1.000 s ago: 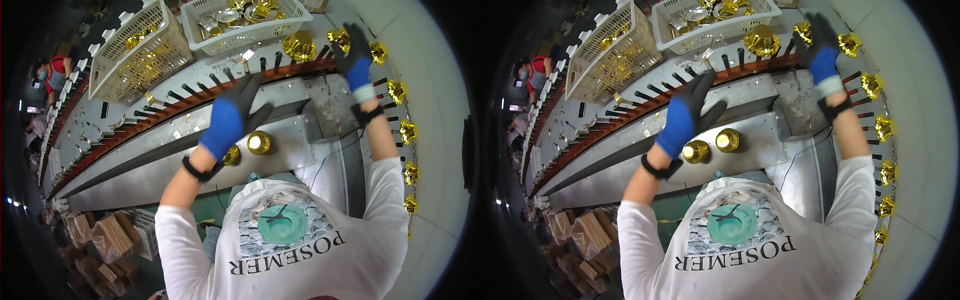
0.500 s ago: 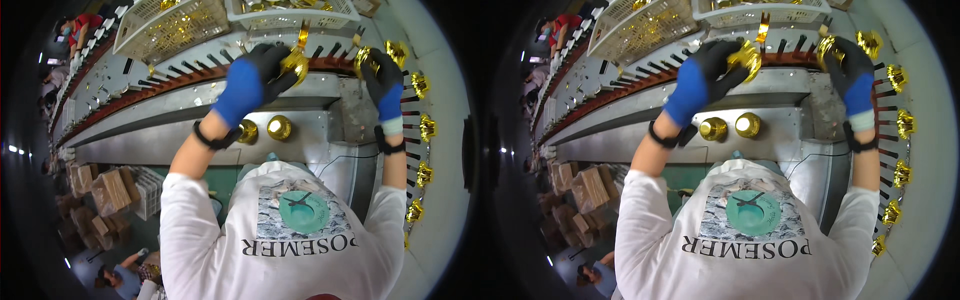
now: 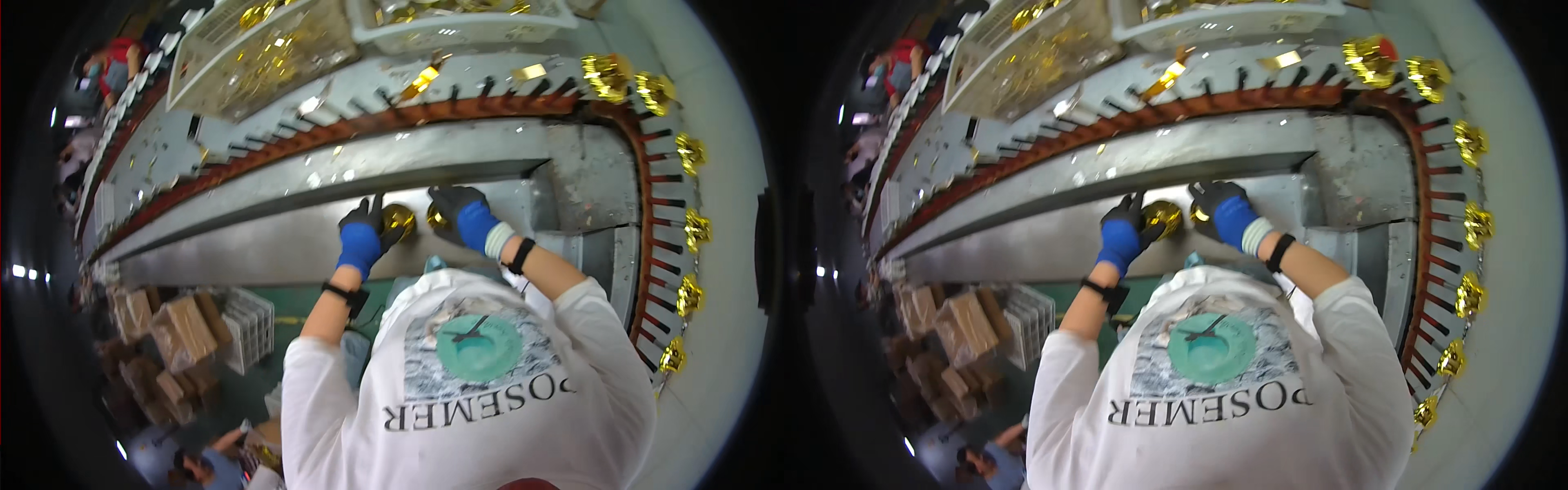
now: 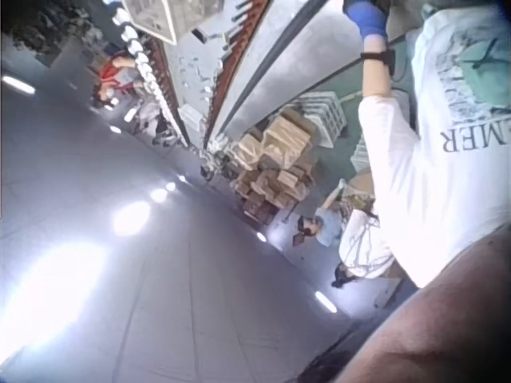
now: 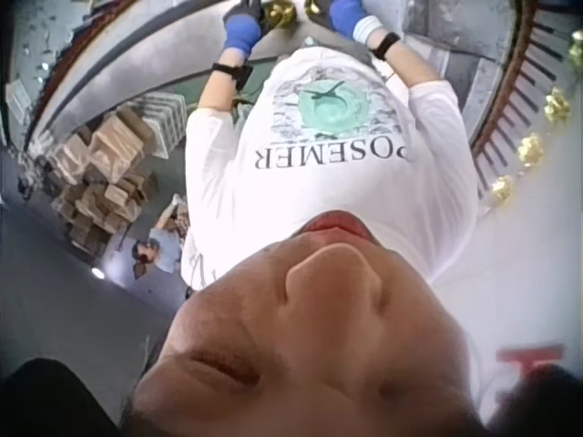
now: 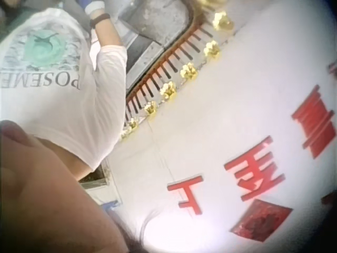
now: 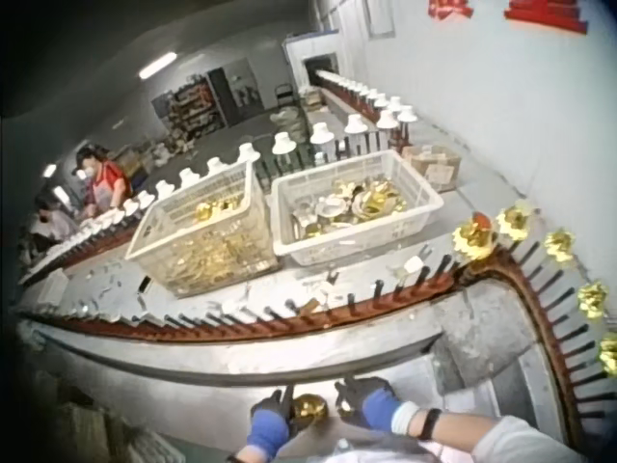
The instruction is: The person, wearing gloves, picks up and attaches gold-colored plastic components to a moving assembly line conveyor. They place the components onto vertical pegs and then press down on them to ensure they are seated correctly.
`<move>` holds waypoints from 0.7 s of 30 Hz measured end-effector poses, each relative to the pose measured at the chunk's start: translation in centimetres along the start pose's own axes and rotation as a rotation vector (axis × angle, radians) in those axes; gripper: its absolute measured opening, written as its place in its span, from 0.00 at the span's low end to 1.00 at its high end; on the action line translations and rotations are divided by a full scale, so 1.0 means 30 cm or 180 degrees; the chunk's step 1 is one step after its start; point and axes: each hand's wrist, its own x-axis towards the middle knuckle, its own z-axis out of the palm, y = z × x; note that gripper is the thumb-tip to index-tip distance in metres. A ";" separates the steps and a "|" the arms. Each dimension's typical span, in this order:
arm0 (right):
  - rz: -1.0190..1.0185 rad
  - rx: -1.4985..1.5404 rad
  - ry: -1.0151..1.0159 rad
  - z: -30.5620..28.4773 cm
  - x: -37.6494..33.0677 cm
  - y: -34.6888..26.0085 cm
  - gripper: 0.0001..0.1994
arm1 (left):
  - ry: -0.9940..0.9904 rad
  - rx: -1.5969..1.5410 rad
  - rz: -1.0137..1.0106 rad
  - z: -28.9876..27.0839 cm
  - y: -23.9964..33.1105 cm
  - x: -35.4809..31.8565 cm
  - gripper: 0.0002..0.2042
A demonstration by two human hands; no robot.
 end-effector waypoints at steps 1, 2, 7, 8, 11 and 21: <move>-0.0206 0.0363 0.0515 -0.087 -0.049 0.020 0.33 | -0.0225 -0.0503 -0.0058 -0.084 0.055 0.026 0.45; -0.0335 0.0296 0.0675 -0.194 -0.070 0.042 0.36 | 0.0066 -0.0515 0.0190 -0.144 0.086 0.030 0.44; 0.0705 -0.0459 0.2557 -0.832 -0.094 0.344 0.28 | 0.0789 -0.1373 0.1567 -0.576 0.362 0.270 0.35; 0.0636 -0.1047 0.2937 -0.961 -0.087 0.452 0.27 | 0.1276 -0.1380 0.2049 -0.634 0.443 0.354 0.35; 0.1214 -0.2349 0.3096 -1.178 -0.077 0.720 0.27 | 0.1807 -0.1137 0.2441 -0.767 0.685 0.630 0.32; 0.1766 -0.0781 0.1674 -1.014 -0.029 0.673 0.27 | 0.0717 -0.0488 0.1842 -0.690 0.779 0.844 0.22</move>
